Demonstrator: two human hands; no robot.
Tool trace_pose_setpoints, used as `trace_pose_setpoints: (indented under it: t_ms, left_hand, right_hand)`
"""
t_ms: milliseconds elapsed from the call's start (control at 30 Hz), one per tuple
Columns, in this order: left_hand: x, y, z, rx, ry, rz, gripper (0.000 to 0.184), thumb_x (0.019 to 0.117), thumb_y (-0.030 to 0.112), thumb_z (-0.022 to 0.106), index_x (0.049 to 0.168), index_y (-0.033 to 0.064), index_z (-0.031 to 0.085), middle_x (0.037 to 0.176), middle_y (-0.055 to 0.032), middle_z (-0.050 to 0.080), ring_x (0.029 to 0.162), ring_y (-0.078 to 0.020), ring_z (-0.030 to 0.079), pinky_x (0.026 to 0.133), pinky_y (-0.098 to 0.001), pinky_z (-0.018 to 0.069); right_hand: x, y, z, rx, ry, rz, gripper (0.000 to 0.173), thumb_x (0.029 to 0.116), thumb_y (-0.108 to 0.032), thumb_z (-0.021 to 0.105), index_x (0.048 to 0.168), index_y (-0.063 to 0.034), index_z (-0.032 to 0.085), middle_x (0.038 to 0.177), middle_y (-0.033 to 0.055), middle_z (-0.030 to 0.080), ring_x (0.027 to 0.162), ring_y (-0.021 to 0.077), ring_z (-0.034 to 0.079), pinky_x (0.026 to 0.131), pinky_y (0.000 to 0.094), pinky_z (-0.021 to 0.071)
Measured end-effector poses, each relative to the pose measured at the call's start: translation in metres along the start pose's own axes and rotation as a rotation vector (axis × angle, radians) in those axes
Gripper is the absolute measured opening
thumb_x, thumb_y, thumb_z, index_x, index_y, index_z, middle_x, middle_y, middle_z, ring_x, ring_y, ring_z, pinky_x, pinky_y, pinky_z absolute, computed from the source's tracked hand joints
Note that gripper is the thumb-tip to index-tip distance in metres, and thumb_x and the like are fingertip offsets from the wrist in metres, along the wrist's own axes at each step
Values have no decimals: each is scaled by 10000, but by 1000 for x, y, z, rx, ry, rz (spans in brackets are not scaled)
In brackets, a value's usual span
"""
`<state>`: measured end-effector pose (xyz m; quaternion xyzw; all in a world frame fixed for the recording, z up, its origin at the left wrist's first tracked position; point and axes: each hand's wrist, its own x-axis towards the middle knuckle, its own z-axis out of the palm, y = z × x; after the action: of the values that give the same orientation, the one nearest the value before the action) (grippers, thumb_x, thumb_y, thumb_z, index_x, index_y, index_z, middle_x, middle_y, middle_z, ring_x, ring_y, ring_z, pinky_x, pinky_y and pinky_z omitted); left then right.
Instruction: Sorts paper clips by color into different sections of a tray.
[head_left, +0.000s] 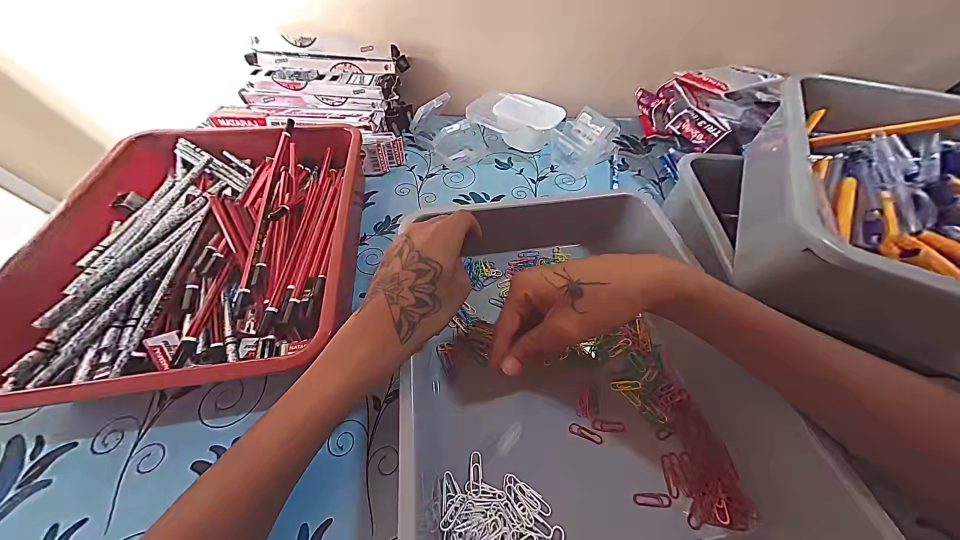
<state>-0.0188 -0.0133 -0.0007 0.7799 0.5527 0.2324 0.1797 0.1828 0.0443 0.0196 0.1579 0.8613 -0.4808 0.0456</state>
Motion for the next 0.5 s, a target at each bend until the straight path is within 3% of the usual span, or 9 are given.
trace_pose_setpoints:
  t_ms: [67,100,167,233,333,500]
  left_hand:
    - [0,3,-1,21,-15,24,245,949,-124,518,1149,-87,654,1100,-291,669,1031,-447,636,893,-590,448]
    - [2,3,0,56,0,51,246,956,-104,518,1160,-68,651,1071,-267,678,999,-430,650,863,-582,471]
    - [10,-4,7,142,83,161,250,921,-67,538,1129,6,656,952,-178,687,851,-355,681,698,-528,517]
    - [12,-5,8,158,72,175,261,921,-68,530,1130,15,661,952,-169,696,857,-356,685,694,-541,509]
    - [11,-5,7,156,57,178,253,925,-65,515,1109,14,671,948,-170,694,859,-358,681,705,-545,507]
    - [9,-4,6,142,52,168,220,929,-54,542,1095,12,671,934,-174,684,844,-358,678,684,-543,512]
  right_hand:
    - [3,2,-2,-161,212,32,164,992,-84,630,954,-10,771,760,10,697,640,-8,572,580,181,441]
    - [4,5,-4,-274,343,99,159,988,-101,628,950,-42,771,788,15,695,679,35,593,611,235,467]
    - [8,10,-5,-403,513,279,126,998,-127,631,992,-64,739,893,53,704,820,157,656,722,385,521]
    - [8,19,-3,-477,567,324,148,981,-128,660,1054,-23,732,968,124,717,927,265,688,801,490,535]
    - [10,21,2,-541,536,359,149,972,-103,670,1069,-9,735,993,156,707,975,317,685,830,524,527]
    - [6,19,-3,-480,526,270,131,967,-58,630,1023,7,728,981,154,701,954,292,681,807,509,536]
